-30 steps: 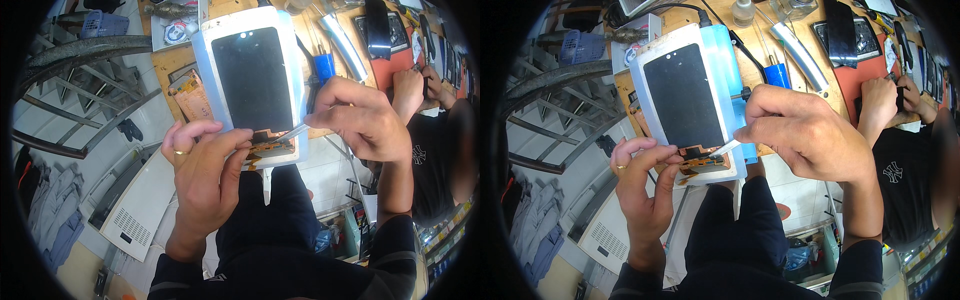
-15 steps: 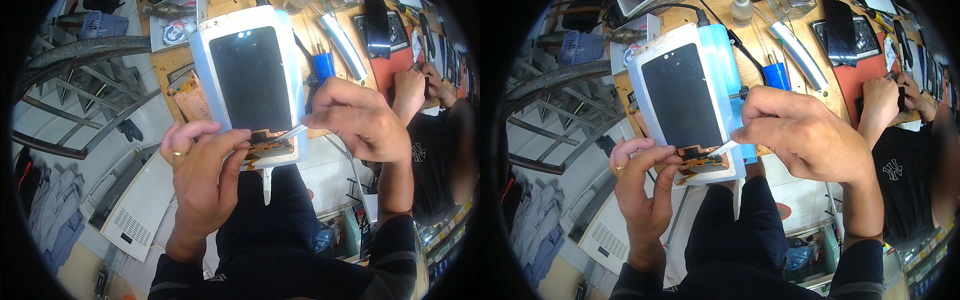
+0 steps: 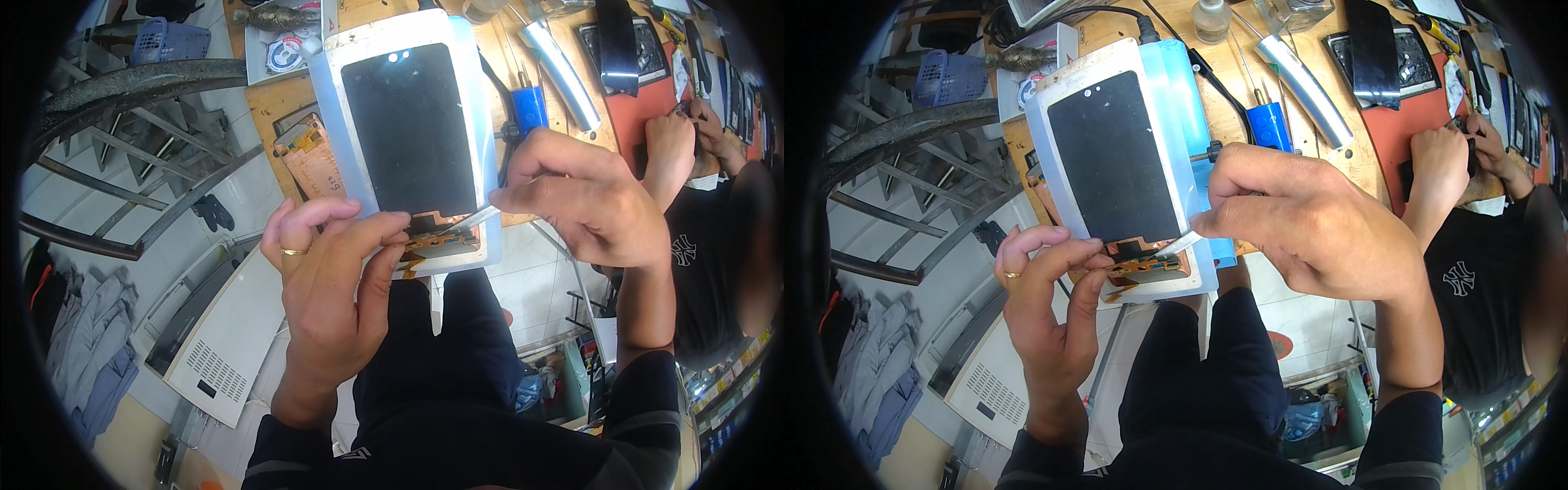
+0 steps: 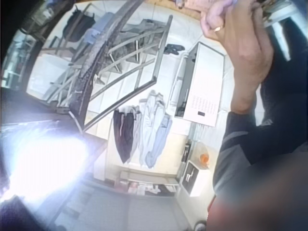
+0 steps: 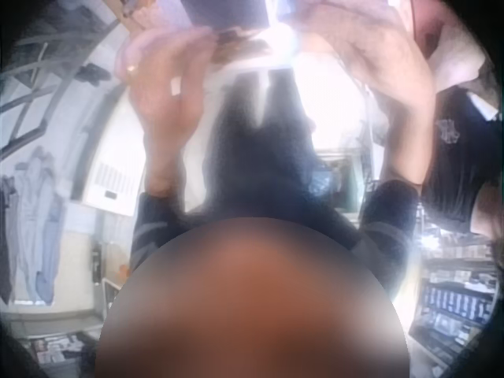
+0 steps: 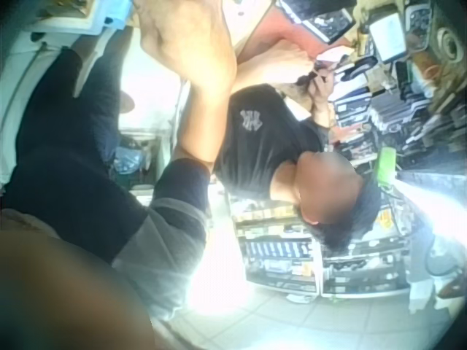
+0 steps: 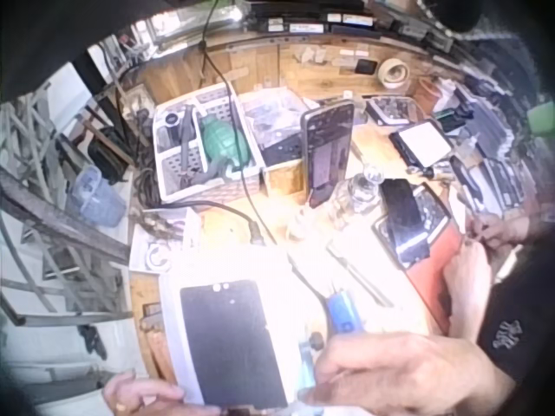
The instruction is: The person uses a metal spudger and tweezers to pry and lift a ribbon cable and small components from the bottom edge of a smartphone screen assembly held in a blue clamp. The person repeatedly adjusts the cable and repositions the phone while working on the internal connectors.
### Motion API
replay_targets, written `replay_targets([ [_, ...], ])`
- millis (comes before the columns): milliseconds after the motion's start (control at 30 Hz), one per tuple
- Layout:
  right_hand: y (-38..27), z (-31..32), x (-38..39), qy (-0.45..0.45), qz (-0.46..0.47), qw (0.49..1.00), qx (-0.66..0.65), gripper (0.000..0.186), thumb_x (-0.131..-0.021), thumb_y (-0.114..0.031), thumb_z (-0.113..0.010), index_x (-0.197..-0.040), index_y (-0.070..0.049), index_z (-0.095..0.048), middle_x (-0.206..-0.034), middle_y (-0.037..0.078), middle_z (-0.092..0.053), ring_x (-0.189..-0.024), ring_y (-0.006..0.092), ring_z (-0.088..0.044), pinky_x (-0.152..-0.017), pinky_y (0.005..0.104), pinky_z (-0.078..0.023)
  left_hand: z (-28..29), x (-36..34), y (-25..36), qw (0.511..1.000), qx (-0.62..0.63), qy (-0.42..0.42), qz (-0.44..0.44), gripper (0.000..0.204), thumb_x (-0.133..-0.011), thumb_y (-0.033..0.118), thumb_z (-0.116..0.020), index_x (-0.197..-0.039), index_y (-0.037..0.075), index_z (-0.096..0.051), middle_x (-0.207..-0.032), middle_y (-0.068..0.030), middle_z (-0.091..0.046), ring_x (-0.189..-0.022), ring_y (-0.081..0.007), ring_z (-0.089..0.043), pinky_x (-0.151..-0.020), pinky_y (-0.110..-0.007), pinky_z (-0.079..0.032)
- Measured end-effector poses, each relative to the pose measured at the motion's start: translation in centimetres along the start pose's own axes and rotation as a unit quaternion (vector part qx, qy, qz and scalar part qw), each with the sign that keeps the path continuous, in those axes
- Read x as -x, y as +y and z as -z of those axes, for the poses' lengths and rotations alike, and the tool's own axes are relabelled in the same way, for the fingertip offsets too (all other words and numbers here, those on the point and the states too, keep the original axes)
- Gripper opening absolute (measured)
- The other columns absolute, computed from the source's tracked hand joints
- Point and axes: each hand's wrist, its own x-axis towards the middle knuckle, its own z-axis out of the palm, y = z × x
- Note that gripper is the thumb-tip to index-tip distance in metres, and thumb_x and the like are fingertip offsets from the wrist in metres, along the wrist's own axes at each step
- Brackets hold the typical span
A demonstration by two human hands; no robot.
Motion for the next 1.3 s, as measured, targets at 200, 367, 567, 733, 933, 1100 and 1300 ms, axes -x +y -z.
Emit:
replay_targets([
  [200, 0.01, -0.07, 0.07, 0.001, 0.002, 1.0, 0.008, 0.047, -0.068, 0.018, -0.074, -0.112, 0.003, -0.079, -0.1, 0.013, -0.066, -0.087, 0.0304, -0.071, -0.071, 0.0384, -0.058, 0.08, 0.02, 0.08, 1.0, -0.003, -0.004, 0.003, 0.023, -0.097, 0.007, -0.079, -0.12, 0.012, -0.076, -0.107, 0.0011, -0.077, -0.121, -0.0263, -0.063, -0.12, -0.056, -0.03],
  [367, -0.03, -0.17, 0.1, 0.002, 0.0, 1.0, 0.01, 0.046, -0.068, 0.016, -0.074, -0.112, 0.003, -0.079, -0.1, 0.013, -0.066, -0.087, 0.0311, -0.071, -0.07, 0.0392, -0.057, 0.04, 0.05, 0.05, 1.0, -0.003, -0.002, 0.003, 0.024, -0.097, 0.007, -0.078, -0.12, 0.012, -0.076, -0.106, 0.0012, -0.077, -0.121, -0.0263, -0.063, -0.12, -0.056, -0.029],
  [567, 0.05, -0.34, 0.17, 0.009, 0.005, 1.0, 0.014, 0.045, -0.069, 0.014, -0.075, -0.112, 0.003, -0.079, -0.099, 0.013, -0.065, -0.086, 0.0316, -0.069, -0.07, 0.0397, -0.056, 0.07, 0.06, 0.1, 1.0, 0.0, -0.001, 0.003, 0.025, -0.097, 0.006, -0.079, -0.12, 0.012, -0.076, -0.107, 0.0013, -0.078, -0.122, -0.0261, -0.063, -0.12, -0.056, -0.029],
  [733, 0.04, -0.5, 0.19, 0.013, 0.008, 1.0, 0.016, 0.044, -0.069, 0.014, -0.075, -0.111, 0.003, -0.078, -0.098, 0.013, -0.064, -0.085, 0.0314, -0.069, -0.069, 0.0395, -0.056, 0.09, 0.02, 0.17, 1.0, -0.001, 0.0, 0.004, 0.025, -0.096, 0.005, -0.079, -0.12, 0.012, -0.076, -0.106, 0.0012, -0.078, -0.121, -0.0261, -0.063, -0.12, -0.056, -0.029],
  [933, -0.16, -0.08, 0.35, -0.024, -0.003, 0.999, 0.041, 0.035, -0.078, 0.017, -0.071, -0.109, 0.004, -0.081, -0.105, 0.015, -0.068, -0.093, 0.0283, -0.073, -0.076, 0.0361, -0.058, 0.11, 0.01, 0.16, 1.0, 0.001, 0.0, 0.006, 0.025, -0.096, 0.005, -0.079, -0.12, 0.013, -0.076, -0.106, 0.001, -0.077, -0.121, -0.0262, -0.063, -0.12, -0.055, -0.029],
  [1100, -0.11, -0.63, 0.33, 0.014, 0.004, 1.0, 0.026, 0.045, -0.069, 0.015, -0.075, -0.113, 0.004, -0.077, -0.097, 0.014, -0.063, -0.084, 0.0313, -0.069, -0.068, 0.0395, -0.055, 0.06, -0.03, 0.16, 1.0, -0.001, 0.003, 0.002, 0.025, -0.096, 0.005, -0.079, -0.12, 0.013, -0.076, -0.106, 0.0008, -0.077, -0.121, -0.0265, -0.063, -0.12, -0.054, -0.029],
  [1300, -0.05, -0.8, 0.23, 0.013, 0.009, 1.0, 0.02, 0.043, -0.07, 0.015, -0.075, -0.112, 0.004, -0.077, -0.098, 0.014, -0.064, -0.085, 0.0316, -0.069, -0.07, 0.0393, -0.056, 0.1, -0.08, 0.19, 1.0, -0.004, 0.004, 0.001, 0.024, -0.097, 0.005, -0.079, -0.119, 0.012, -0.076, -0.105, 0.001, -0.077, -0.121, -0.0264, -0.064, -0.12, -0.054, -0.029],
])
